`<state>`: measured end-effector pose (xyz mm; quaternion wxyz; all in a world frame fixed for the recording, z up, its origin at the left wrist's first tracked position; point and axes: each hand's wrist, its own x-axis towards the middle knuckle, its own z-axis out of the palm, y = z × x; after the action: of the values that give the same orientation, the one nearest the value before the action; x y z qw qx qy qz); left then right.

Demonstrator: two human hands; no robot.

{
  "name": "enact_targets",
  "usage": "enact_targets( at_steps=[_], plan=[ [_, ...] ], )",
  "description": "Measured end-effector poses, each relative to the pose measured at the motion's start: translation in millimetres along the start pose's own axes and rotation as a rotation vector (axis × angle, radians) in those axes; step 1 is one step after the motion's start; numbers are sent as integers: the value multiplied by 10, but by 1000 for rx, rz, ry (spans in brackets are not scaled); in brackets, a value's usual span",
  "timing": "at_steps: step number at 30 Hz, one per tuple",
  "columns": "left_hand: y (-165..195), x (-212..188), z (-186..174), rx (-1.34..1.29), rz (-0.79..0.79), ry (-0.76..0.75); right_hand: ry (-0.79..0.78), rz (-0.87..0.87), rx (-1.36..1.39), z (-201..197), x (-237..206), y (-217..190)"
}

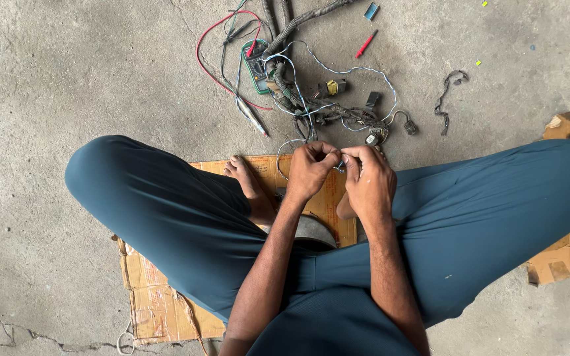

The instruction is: The person sits on cardboard on the garage floor and works on a car wiring harness, inserting individual wires into a black connector by hand while a multimeter stays connected to the harness. Another person works on the same harness nearby.

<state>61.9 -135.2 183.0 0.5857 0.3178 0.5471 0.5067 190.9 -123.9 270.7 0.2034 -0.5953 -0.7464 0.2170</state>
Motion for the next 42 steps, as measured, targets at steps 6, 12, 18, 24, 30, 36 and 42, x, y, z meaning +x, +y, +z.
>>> enact_targets(
  at_steps=[6,12,18,24,30,36,42],
  plan=[
    [269,-93,77,147,77,116,84,-127,-34,80,-17,20],
    [443,-122,107,372,386,244,100,-156,3,188,-15,59],
    [468,-96,92,414,444,250,119,-98,69,240,-43,50],
    [434,-78,34,436,478,248,159,-94,56,230,-8,-14],
    [383,23,-307,401,271,388,297,87,389,-147,-16,46],
    [-59,259,-63,651,125,199,296,131,538,-273,-43,-81],
    [-632,713,318,1071,160,47,22,201,253,-457,-88,-184]
  ],
)
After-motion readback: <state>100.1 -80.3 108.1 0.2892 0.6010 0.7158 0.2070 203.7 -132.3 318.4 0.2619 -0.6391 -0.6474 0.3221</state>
